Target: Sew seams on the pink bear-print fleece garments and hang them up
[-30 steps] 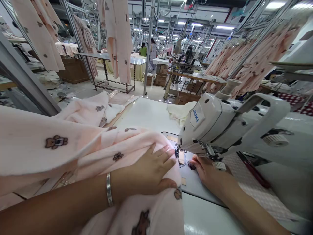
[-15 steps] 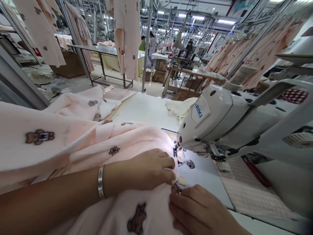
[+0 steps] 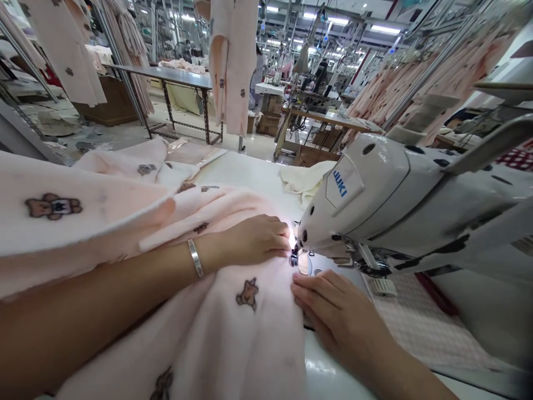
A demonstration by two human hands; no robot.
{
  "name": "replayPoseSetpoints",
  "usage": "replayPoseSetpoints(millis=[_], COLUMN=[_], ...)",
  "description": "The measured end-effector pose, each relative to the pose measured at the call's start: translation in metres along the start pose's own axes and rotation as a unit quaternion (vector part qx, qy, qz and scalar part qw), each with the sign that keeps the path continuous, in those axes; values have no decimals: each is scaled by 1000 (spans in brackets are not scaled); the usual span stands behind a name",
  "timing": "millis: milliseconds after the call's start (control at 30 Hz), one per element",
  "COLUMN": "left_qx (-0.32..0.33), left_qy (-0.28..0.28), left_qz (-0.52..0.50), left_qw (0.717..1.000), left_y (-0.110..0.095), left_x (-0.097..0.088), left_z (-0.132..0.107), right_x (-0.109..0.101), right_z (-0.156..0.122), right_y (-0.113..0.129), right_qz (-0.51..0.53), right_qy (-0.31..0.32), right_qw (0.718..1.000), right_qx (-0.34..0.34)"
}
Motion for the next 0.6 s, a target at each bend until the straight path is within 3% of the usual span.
replayPoseSetpoints(millis=[100, 233, 300, 400, 500, 600], left_qx=[-50, -175, -198, -165, -168, -227], left_qy=[10, 14, 6, 19, 19, -8], left_qz=[-1, 38, 54, 41, 39, 61], left_qw=[999, 984, 979, 985, 985, 972], left_y=[1, -4, -2, 18, 48, 44], left_x=[0, 7, 10, 14, 8, -6], left_z=[0, -11, -12, 1, 20, 22], right_x=[-5, -13, -11, -5, -7, -12], right_z=[-1, -2, -6, -10, -13, -15], right_y=[5, 34, 39, 14, -24, -30], right_qz=[-9, -20, -57, -121, -155, -137], right_qy=[-16, -5, 22, 40, -3, -56], right_qw=[1000, 996, 991, 988, 988, 988], right_qx=[4, -85, -123, -84, 25, 36])
Point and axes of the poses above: each hand's wrist, its own z-axis towards the middle knuckle, its own x-axis out of the palm, y = z × x, the point moved 7 cm from there along z, towards the middle knuckle, and after that the axes turned 5 degrees about x, right-handed, at the moved point
